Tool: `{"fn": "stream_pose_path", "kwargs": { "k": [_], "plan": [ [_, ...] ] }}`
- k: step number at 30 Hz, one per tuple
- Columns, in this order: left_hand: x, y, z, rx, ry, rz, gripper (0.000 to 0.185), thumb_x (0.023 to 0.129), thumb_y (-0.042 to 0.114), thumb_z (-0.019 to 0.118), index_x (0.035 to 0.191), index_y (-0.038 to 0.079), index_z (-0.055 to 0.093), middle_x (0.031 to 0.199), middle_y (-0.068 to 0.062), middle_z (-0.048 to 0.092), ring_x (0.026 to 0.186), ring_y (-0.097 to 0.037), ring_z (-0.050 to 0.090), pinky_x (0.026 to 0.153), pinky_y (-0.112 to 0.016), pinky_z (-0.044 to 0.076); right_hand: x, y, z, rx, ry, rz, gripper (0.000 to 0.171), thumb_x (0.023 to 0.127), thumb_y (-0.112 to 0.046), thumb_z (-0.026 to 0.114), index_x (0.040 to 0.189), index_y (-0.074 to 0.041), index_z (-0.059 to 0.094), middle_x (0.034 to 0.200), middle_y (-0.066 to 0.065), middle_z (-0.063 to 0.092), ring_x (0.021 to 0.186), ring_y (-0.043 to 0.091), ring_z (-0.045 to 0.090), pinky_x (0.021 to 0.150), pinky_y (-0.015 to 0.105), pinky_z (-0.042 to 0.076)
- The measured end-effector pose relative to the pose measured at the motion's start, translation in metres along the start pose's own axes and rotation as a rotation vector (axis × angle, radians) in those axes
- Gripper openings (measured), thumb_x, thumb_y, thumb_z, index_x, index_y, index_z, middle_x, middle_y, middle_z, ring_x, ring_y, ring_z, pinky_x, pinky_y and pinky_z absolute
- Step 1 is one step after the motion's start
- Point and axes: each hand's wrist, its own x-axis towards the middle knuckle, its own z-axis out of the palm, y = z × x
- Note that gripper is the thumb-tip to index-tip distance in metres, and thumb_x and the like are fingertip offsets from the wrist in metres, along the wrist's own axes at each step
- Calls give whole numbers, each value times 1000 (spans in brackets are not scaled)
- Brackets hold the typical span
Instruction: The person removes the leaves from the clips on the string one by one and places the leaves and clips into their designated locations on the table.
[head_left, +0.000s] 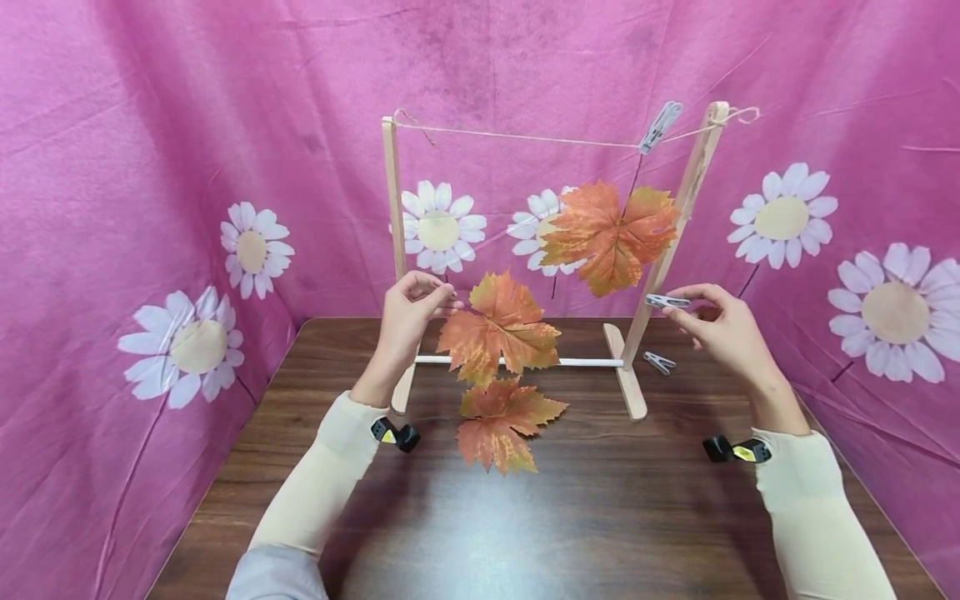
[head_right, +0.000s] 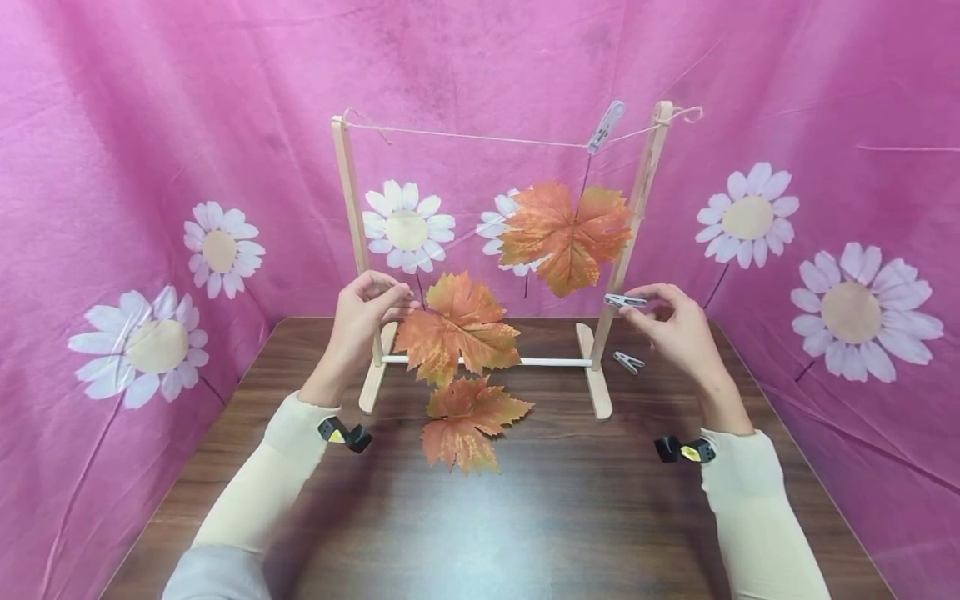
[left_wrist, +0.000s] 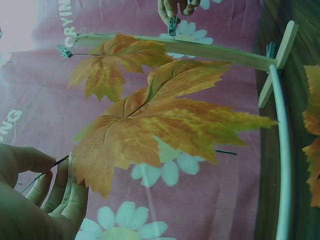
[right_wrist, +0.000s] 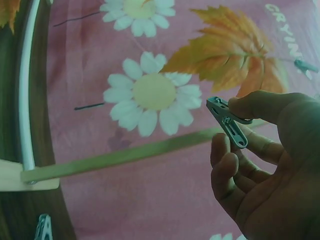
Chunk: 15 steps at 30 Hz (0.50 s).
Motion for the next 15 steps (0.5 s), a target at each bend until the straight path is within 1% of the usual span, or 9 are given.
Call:
{"fn": "stream_pose_path", "kwargs": {
  "k": [4, 8, 10, 12, 15],
  "plan": [
    [-6, -11, -3, -27, 17, -19, 7, 90, -2, 65, 90, 0, 58, 77, -10, 71, 68, -19, 73, 64, -30, 61, -4, 2, -1, -27, -12, 28, 34, 92, -22, 68, 122, -4, 63, 63, -15, 58, 53, 3, 52, 46, 24, 47],
    [-12, -23, -6, -61, 48, -52, 7, 90, -3, 65, 89, 1, 59, 81, -13, 71, 68, -19, 73, 66, -32, 61, -4, 26, 0, -27, -20, 38, 35, 91, -23, 70, 120, -6, 65, 66, -14, 58, 53, 4, 52, 46, 25, 47],
    [-15, -29, -7, -83, 65, -74, 7, 90, -3, 65, 88, 2, 59, 81, -13, 71, 68, -19, 73, 67, -33, 62, -1, 44, 2, -45, -18, 36, 35, 90, -25, 72, 120, -8, 65, 70, -14, 58, 51, 6, 52, 46, 26, 46],
    [-18, -36, -9, -106, 83, -94, 8, 90, -3, 64, 87, 3, 59, 80, -12, 70, 69, -19, 73, 68, -32, 62, -1, 56, 3, -70, -18, 31, 37, 88, -28, 74, 119, -10, 65, 72, -14, 58, 50, 9, 52, 45, 27, 45],
    [-23, -45, -11, -129, 108, -114, 10, 90, -3, 64, 86, 4, 59, 79, -11, 70, 69, -20, 73, 69, -33, 62, -2, 69, 4, -100, -25, 53, 38, 87, -31, 75, 118, -12, 65, 68, -12, 59, 47, 11, 52, 43, 29, 44]
  ]
}}
